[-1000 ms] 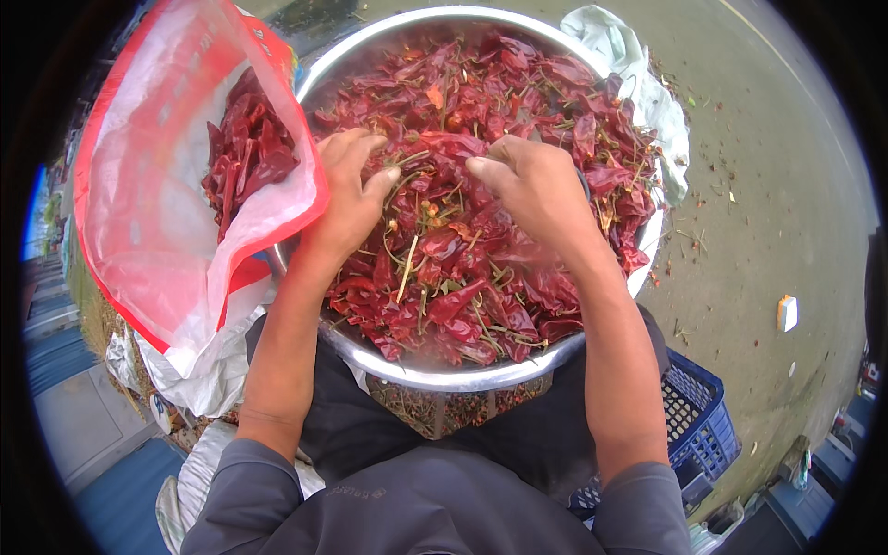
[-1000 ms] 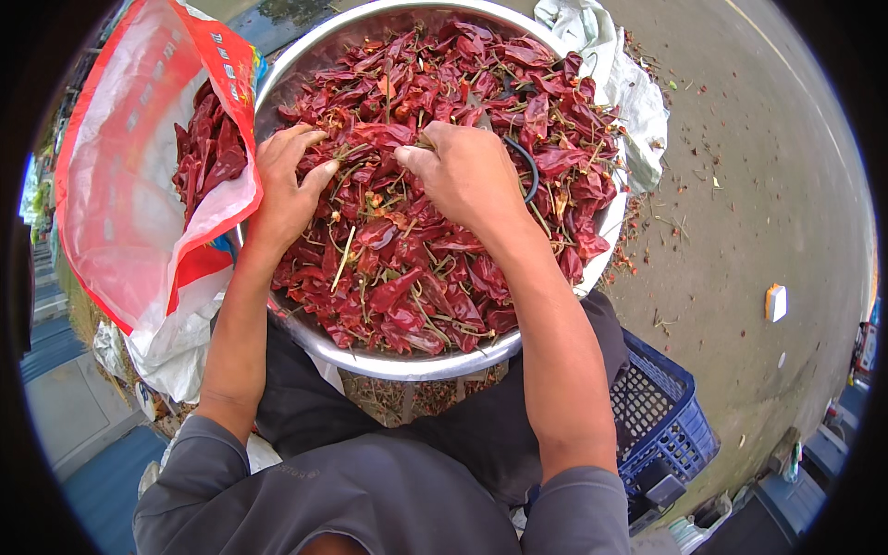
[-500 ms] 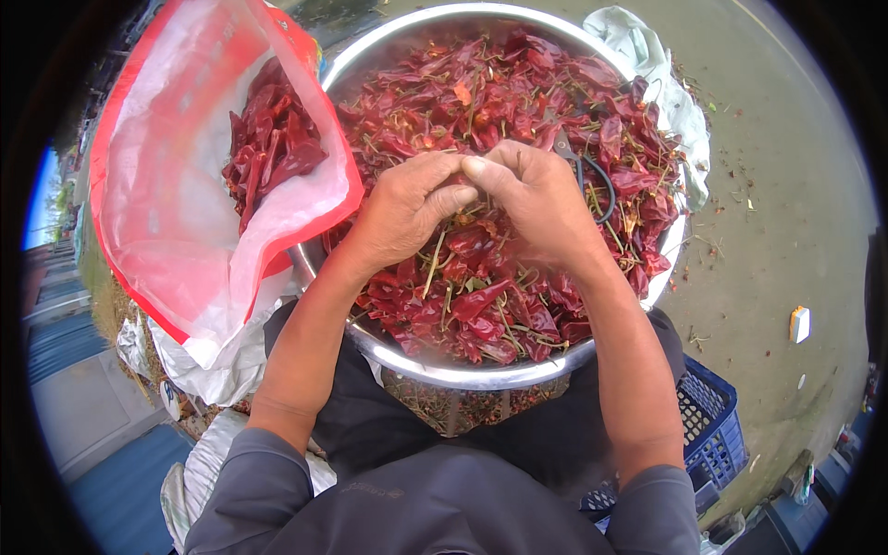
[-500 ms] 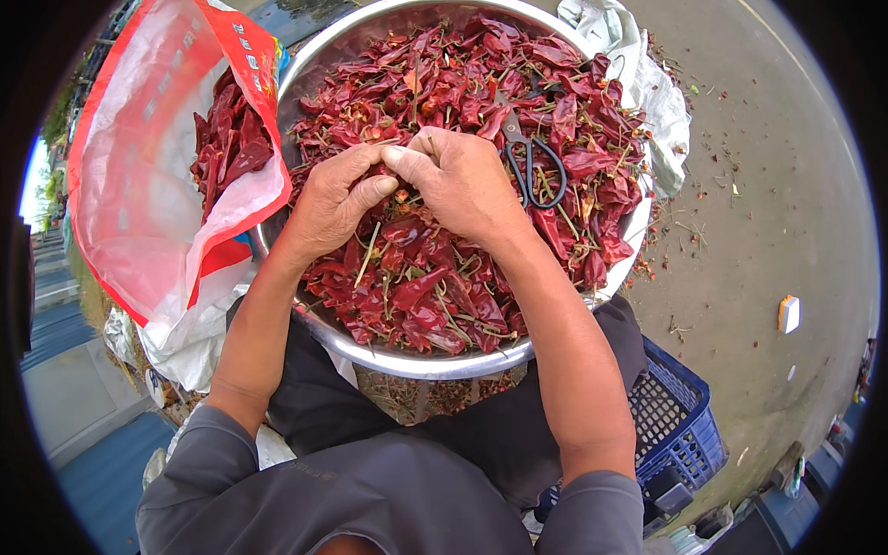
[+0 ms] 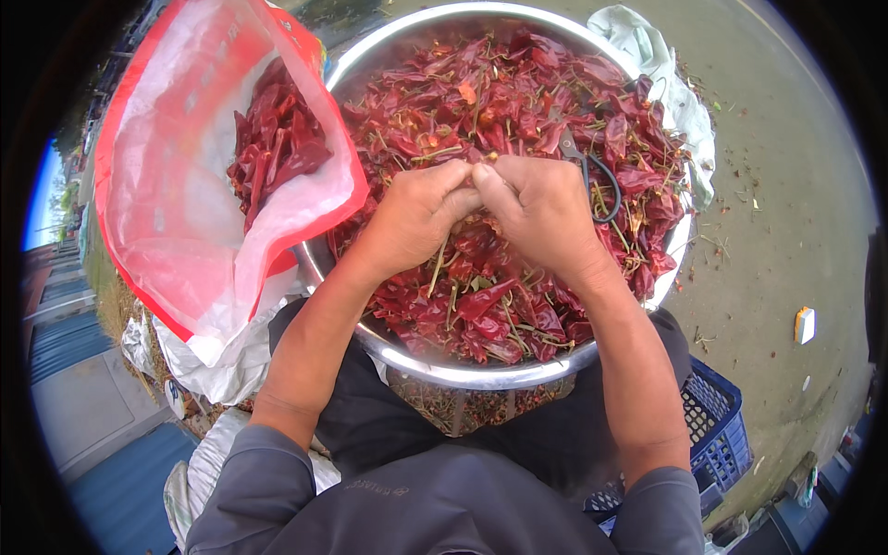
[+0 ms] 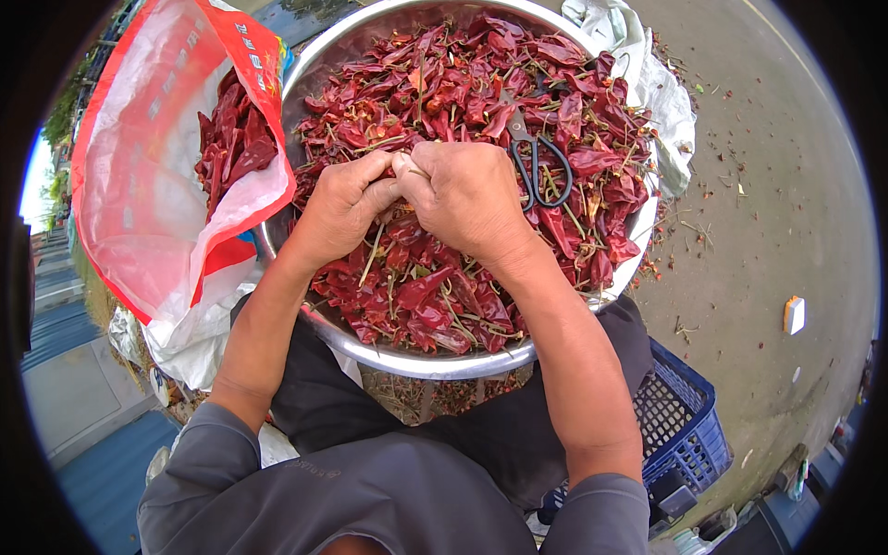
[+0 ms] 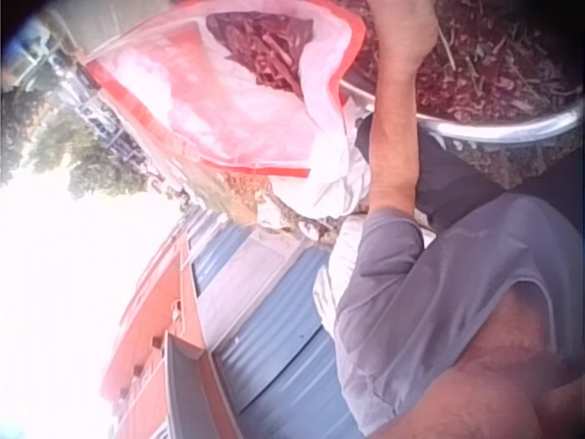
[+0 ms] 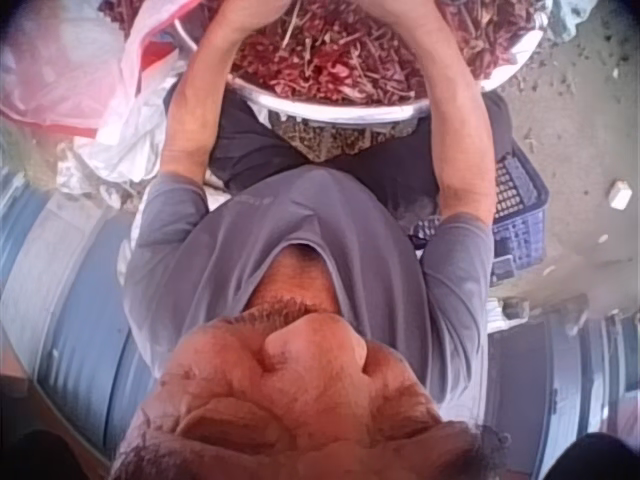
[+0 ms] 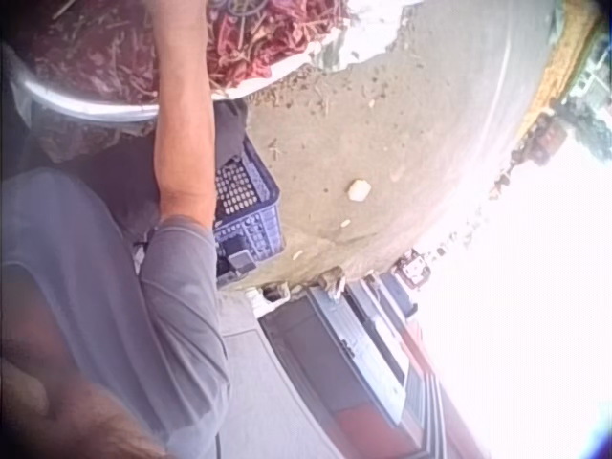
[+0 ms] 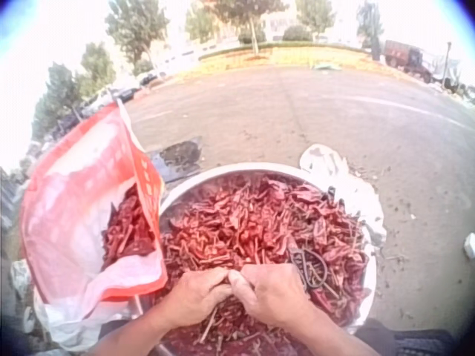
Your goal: The person sits on the ground and removes stems from dried red chili peppers using scissors. They pick peppers from a large metal bowl, cut the stems, and place the de-stemmed peppers into a red and white plastic bag.
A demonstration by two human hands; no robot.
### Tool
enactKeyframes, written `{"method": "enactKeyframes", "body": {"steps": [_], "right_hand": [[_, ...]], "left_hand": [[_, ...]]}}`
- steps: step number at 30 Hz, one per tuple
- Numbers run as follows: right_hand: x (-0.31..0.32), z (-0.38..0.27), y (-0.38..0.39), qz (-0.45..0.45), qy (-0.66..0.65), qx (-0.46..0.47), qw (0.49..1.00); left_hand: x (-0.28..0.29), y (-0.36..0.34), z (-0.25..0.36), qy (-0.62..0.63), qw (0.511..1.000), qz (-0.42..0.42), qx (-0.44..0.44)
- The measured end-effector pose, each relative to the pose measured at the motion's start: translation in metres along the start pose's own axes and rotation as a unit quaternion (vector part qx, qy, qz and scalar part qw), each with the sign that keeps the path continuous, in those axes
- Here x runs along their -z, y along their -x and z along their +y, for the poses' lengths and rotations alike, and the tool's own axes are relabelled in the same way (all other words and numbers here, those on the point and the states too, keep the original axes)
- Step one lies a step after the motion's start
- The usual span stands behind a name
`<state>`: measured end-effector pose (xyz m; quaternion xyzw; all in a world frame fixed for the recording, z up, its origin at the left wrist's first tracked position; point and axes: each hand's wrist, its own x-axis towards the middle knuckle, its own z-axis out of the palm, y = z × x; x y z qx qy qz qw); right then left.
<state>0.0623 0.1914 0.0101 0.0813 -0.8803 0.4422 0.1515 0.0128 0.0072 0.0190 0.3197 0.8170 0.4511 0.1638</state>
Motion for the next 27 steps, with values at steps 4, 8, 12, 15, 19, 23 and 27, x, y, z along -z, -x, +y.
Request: {"method": "enactKeyframes", "body": {"steps": [4, 8, 12, 15, 19, 23, 27], "right_hand": [[-0.008, -0.004, 0.002, 0.078, 0.115, 0.115, 0.984], [-0.01, -0.003, 0.001, 0.101, 0.121, 0.131, 0.979], [0.02, -0.009, -0.014, 0.19, -0.247, -0.172, 0.935], [0.097, 0.041, -0.022, 0.403, -0.474, -0.207, 0.755], [0.143, 0.088, 0.005, 0.494, -0.58, -0.213, 0.612], [0.129, 0.073, 0.004, 0.393, -0.538, -0.204, 0.718], [0.086, 0.044, -0.011, 0.23, -0.463, -0.267, 0.813]], "left_hand": [[-0.009, 0.003, -0.005, -0.132, 0.979, 0.103, -0.115], [-0.009, 0.003, 0.004, 0.067, 0.989, 0.061, 0.113], [0.006, -0.003, -0.021, 0.252, 0.948, 0.086, 0.173], [0.028, -0.016, -0.065, 0.087, 0.967, 0.193, 0.141], [0.041, -0.038, -0.098, -0.278, 0.953, 0.111, 0.055], [0.034, -0.039, -0.096, -0.373, 0.907, 0.005, 0.194], [0.037, -0.036, -0.081, -0.321, 0.931, 0.038, 0.166]]}}
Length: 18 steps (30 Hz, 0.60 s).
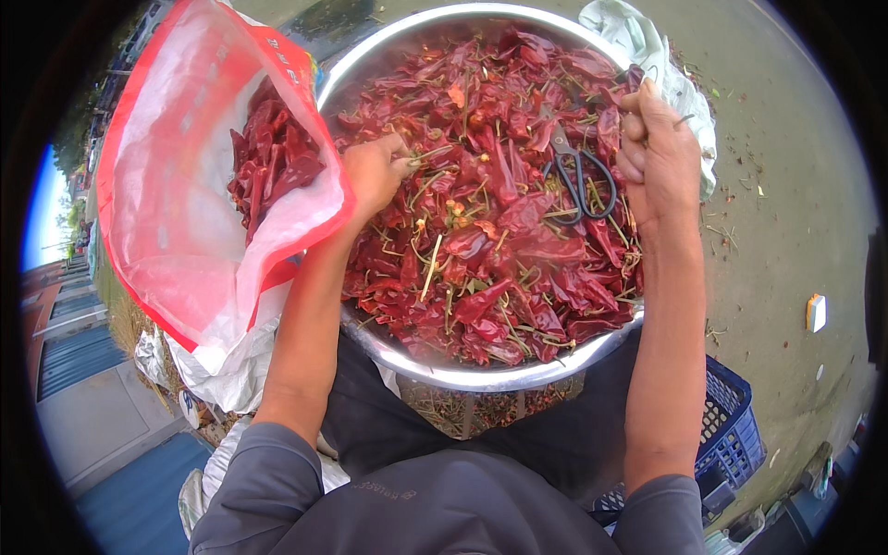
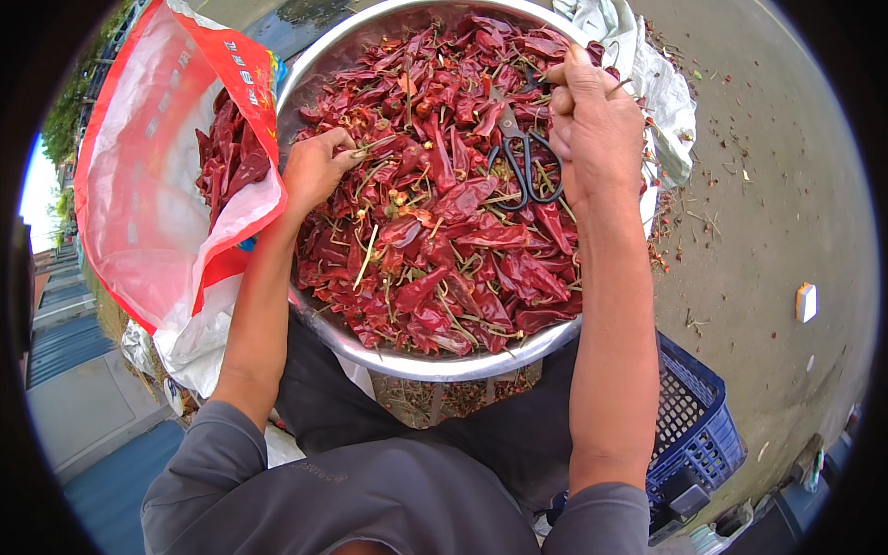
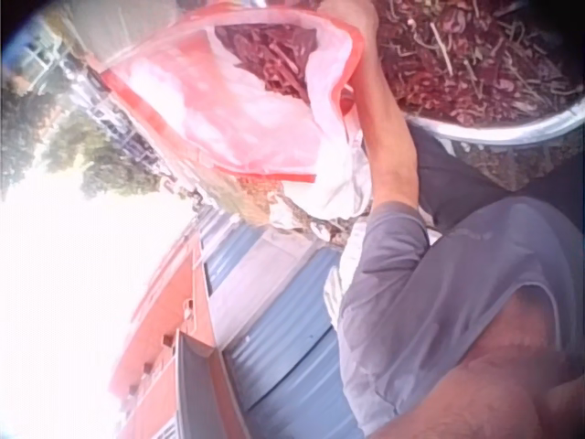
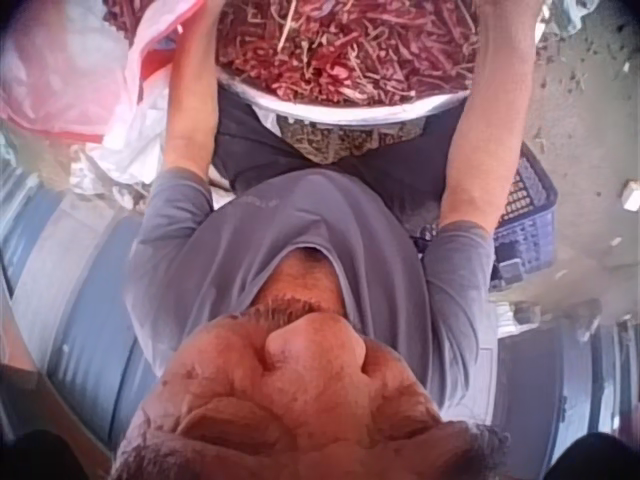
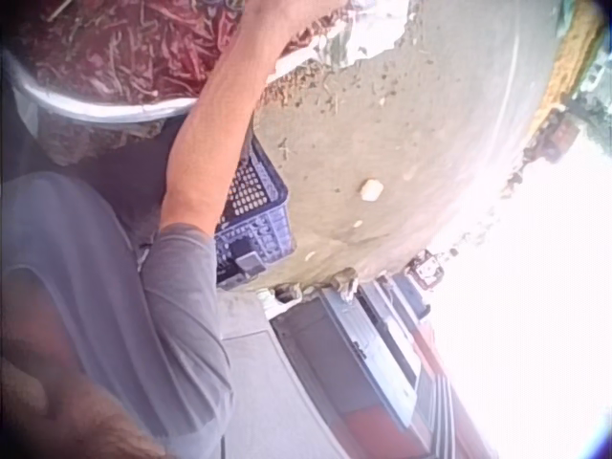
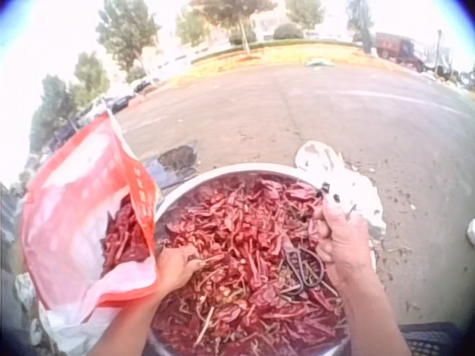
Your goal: The person sits on the ground and removes stems from dried red chili peppers using scissors. They pick peppers from a large metal bowl, cut the stems, and place the de-stemmed peppers into a red and white plastic bag.
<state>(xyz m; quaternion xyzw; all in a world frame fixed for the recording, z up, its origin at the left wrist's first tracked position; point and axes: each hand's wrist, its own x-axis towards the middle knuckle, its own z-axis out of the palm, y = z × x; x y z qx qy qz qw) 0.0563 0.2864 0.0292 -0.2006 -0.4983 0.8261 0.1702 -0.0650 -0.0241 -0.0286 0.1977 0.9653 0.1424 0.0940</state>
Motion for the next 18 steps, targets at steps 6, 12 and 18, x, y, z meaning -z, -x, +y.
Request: {"method": "enactKeyframes", "body": {"steps": [6, 12, 18], "right_hand": [[-0.053, 0.035, 0.027, -0.109, 0.341, -0.033, 0.933], [-0.061, 0.067, 0.032, -0.205, 0.394, 0.009, 0.896], [-0.067, 0.073, 0.033, -0.216, 0.378, 0.036, 0.899]], "left_hand": [[0.009, 0.012, 0.019, 0.299, 0.95, 0.094, 0.001], [0.011, 0.023, 0.03, 0.426, 0.902, 0.025, -0.072], [0.007, 0.035, 0.034, 0.422, 0.897, -0.014, -0.134]]}}
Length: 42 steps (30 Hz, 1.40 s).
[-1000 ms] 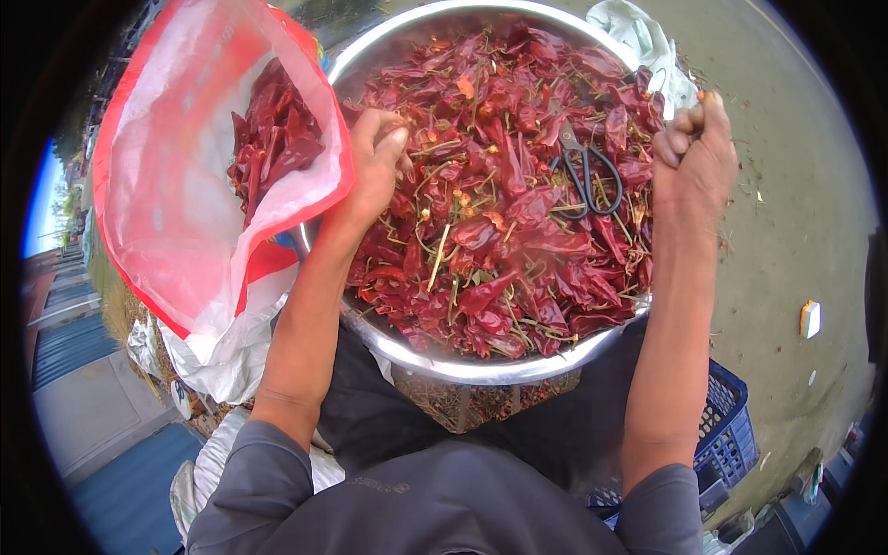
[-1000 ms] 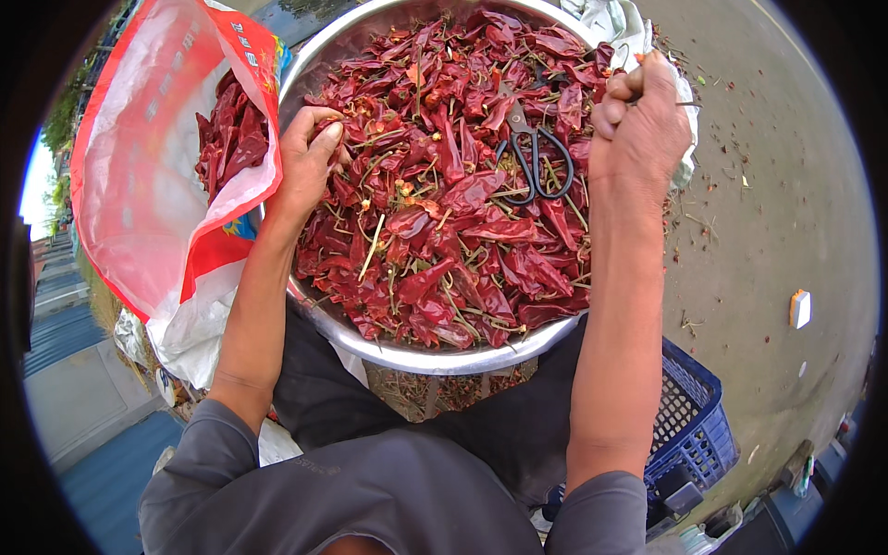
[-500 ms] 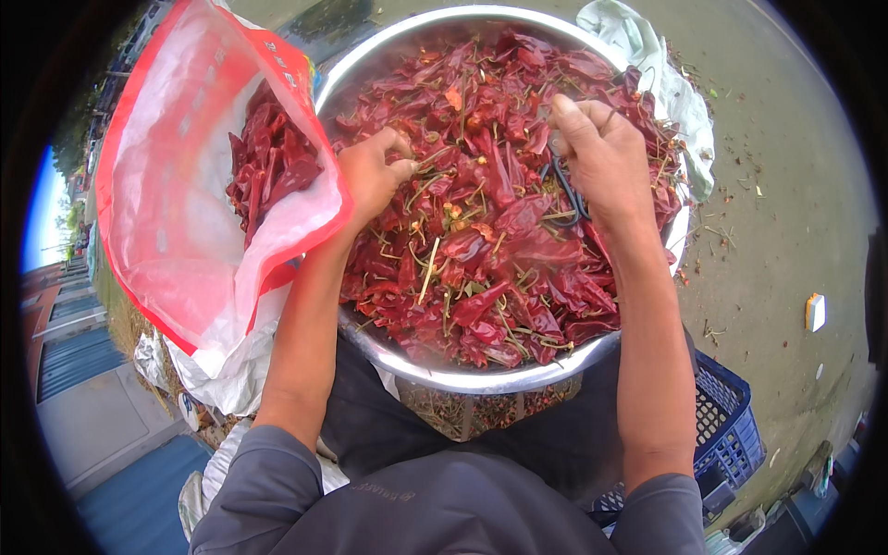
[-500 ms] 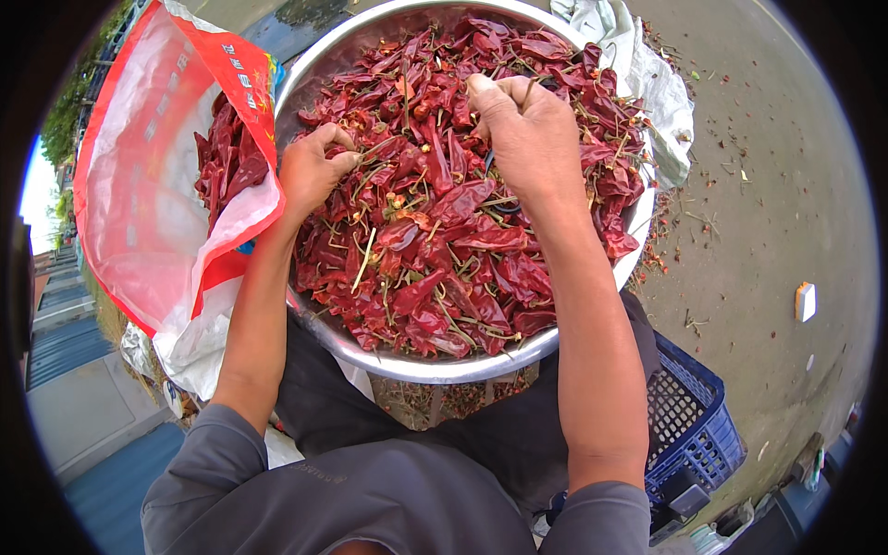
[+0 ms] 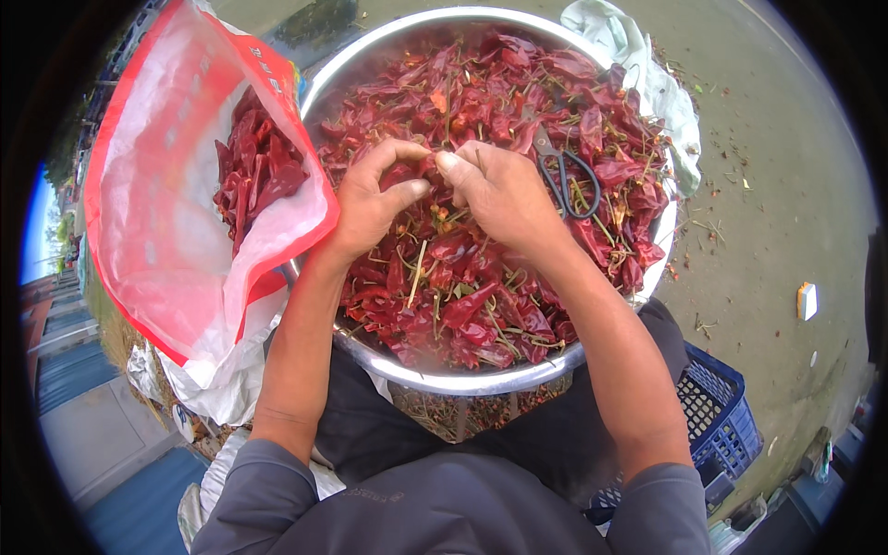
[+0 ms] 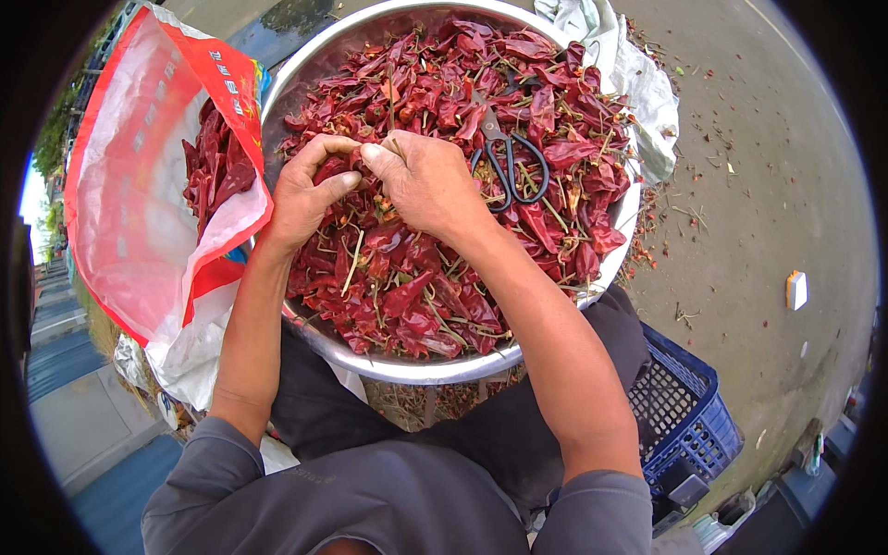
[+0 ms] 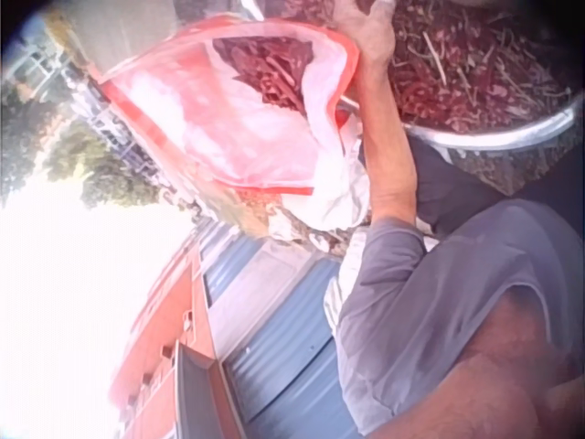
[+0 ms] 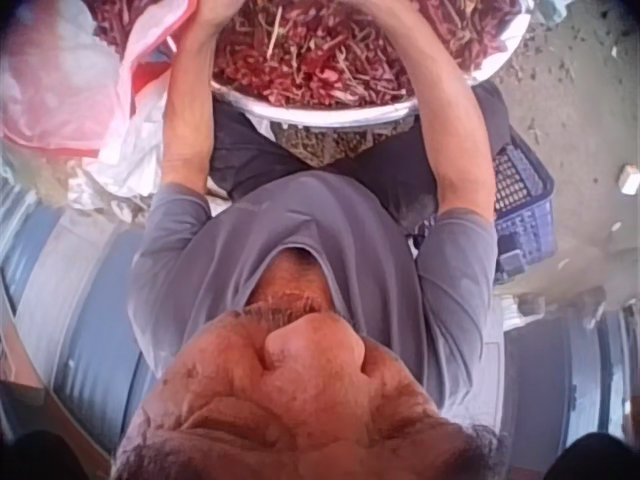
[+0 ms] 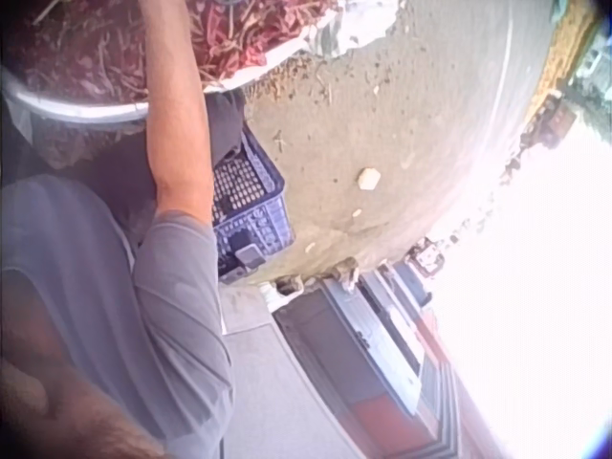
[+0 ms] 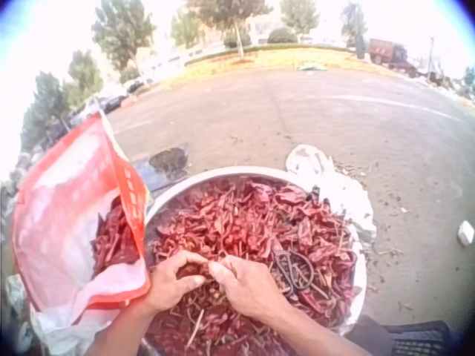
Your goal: The person sits on the ground and removes stems from dried red chili peppers using scissors. They pick peppers from a large metal bowl, cut the stems, and place the de-stemmed peppers into a red and white plastic bag.
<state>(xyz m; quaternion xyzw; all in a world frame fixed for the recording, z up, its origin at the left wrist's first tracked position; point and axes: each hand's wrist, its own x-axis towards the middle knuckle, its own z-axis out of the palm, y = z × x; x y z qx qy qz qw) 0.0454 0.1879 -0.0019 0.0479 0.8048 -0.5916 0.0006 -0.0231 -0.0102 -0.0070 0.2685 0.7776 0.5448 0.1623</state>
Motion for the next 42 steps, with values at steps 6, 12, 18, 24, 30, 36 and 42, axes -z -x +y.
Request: {"method": "enactKeyframes", "body": {"steps": [6, 12, 18, 24, 30, 36, 42], "right_hand": [[0.005, -0.009, 0.005, -0.013, -0.017, 0.011, 1.0], [0.001, 0.001, 0.006, 0.049, 0.064, 0.14, 0.987], [0.003, 0.007, 0.012, 0.043, 0.274, 0.28, 0.919], [-0.003, 0.012, 0.019, 0.066, 0.354, 0.304, 0.882], [-0.018, 0.011, 0.019, 0.111, 0.097, 0.11, 0.983], [0.02, 0.004, -0.005, 0.094, -0.175, -0.03, 0.98], [0.038, -0.006, -0.004, 0.106, -0.048, -0.019, 0.993]], "left_hand": [[-0.008, 0.001, 0.005, 0.101, 0.991, -0.007, 0.088], [-0.008, 0.0, 0.003, 0.075, 0.995, -0.031, 0.052], [-0.006, 0.001, 0.001, 0.004, 0.997, -0.069, 0.017], [-0.019, 0.009, 0.029, -0.19, 0.979, -0.01, -0.07], [-0.034, 0.01, 0.041, -0.264, 0.944, 0.036, -0.196], [-0.047, -0.001, 0.045, -0.122, 0.986, 0.107, -0.043], [-0.006, -0.052, -0.03, -0.114, 0.979, 0.133, 0.1]]}}
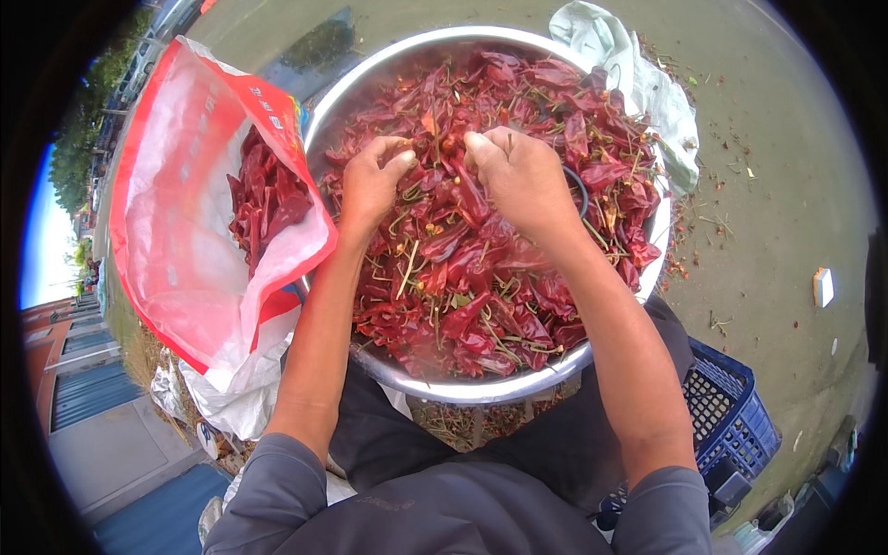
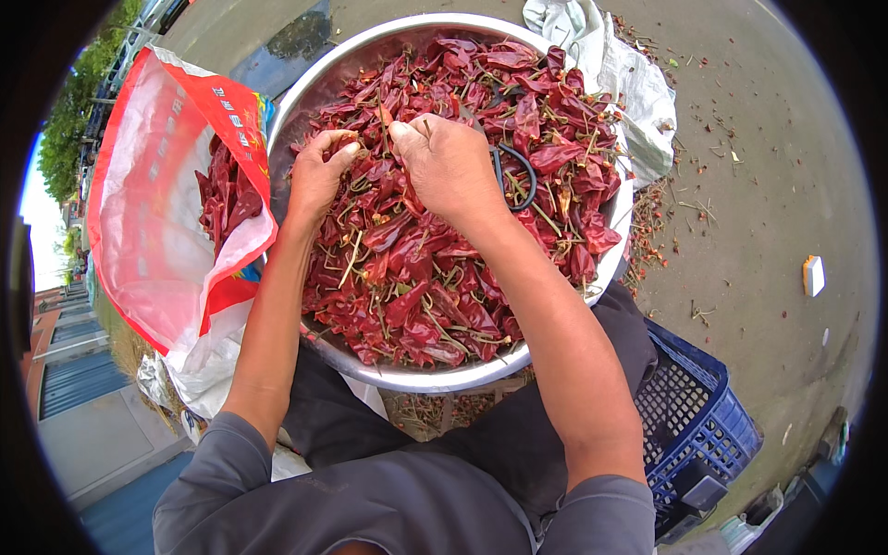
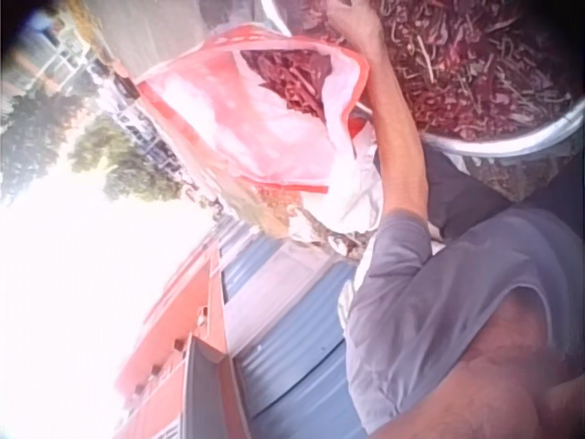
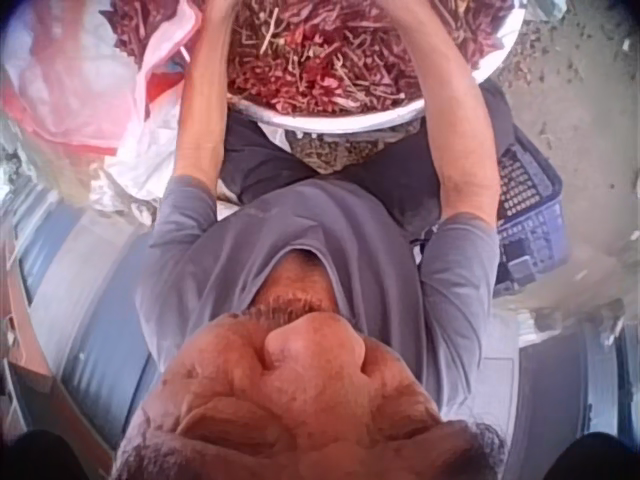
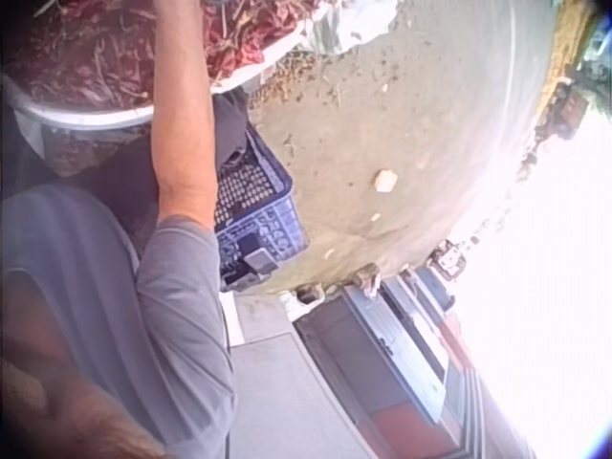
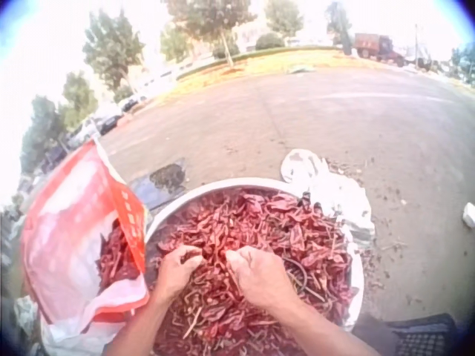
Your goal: The person sits on the ground and removes stems from dried red chili peppers using scissors. They pick peppers from a large metal bowl, cut the stems, and place the de-stemmed peppers into a red and white plastic bag.
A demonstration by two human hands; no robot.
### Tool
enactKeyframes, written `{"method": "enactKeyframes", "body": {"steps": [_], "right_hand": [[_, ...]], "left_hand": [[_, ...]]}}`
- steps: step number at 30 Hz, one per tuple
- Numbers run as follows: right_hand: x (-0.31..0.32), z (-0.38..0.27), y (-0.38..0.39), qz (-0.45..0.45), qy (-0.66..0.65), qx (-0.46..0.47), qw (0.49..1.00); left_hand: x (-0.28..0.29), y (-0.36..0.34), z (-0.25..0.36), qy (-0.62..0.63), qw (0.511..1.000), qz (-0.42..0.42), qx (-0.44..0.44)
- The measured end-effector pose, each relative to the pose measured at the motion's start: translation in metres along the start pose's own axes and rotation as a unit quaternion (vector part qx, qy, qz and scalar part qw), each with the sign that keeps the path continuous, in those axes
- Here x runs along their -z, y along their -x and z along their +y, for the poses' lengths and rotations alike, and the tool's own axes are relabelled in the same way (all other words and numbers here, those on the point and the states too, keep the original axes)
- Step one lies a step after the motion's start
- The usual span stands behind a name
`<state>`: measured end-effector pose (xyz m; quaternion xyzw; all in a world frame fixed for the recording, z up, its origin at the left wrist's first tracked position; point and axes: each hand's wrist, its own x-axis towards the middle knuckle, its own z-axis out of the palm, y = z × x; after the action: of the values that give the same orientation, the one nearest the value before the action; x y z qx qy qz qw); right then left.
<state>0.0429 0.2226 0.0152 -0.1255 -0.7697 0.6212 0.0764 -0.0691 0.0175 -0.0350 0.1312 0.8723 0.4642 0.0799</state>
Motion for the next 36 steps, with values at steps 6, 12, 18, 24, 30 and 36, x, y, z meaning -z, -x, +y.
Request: {"method": "enactKeyframes", "body": {"steps": [6, 12, 18, 24, 30, 36], "right_hand": [[0.004, -0.009, 0.003, 0.006, 0.007, 0.009, 1.0], [0.004, 0.004, -0.002, 0.044, 0.033, 0.029, 0.998], [-0.013, 0.0, 0.01, -0.025, 0.031, 0.053, 0.998], [-0.033, 0.008, 0.024, -0.103, -0.047, 0.055, 0.992], [-0.026, 0.008, 0.007, -0.024, 0.064, -0.032, 0.997], [-0.035, 0.012, 0.021, -0.103, 0.047, 0.087, 0.99]], "left_hand": [[-0.012, -0.065, -0.036, -0.206, 0.975, -0.084, 0.003], [-0.012, -0.043, -0.009, -0.167, 0.977, 0.047, -0.126], [0.012, 0.034, 0.049, -0.036, 0.99, -0.011, -0.139], [0.017, 0.07, 0.042, 0.083, 0.991, -0.077, -0.072], [0.027, 0.068, 0.028, 0.051, 0.991, -0.085, -0.087], [0.02, 0.069, 0.033, 0.045, 0.987, -0.115, -0.1]]}}
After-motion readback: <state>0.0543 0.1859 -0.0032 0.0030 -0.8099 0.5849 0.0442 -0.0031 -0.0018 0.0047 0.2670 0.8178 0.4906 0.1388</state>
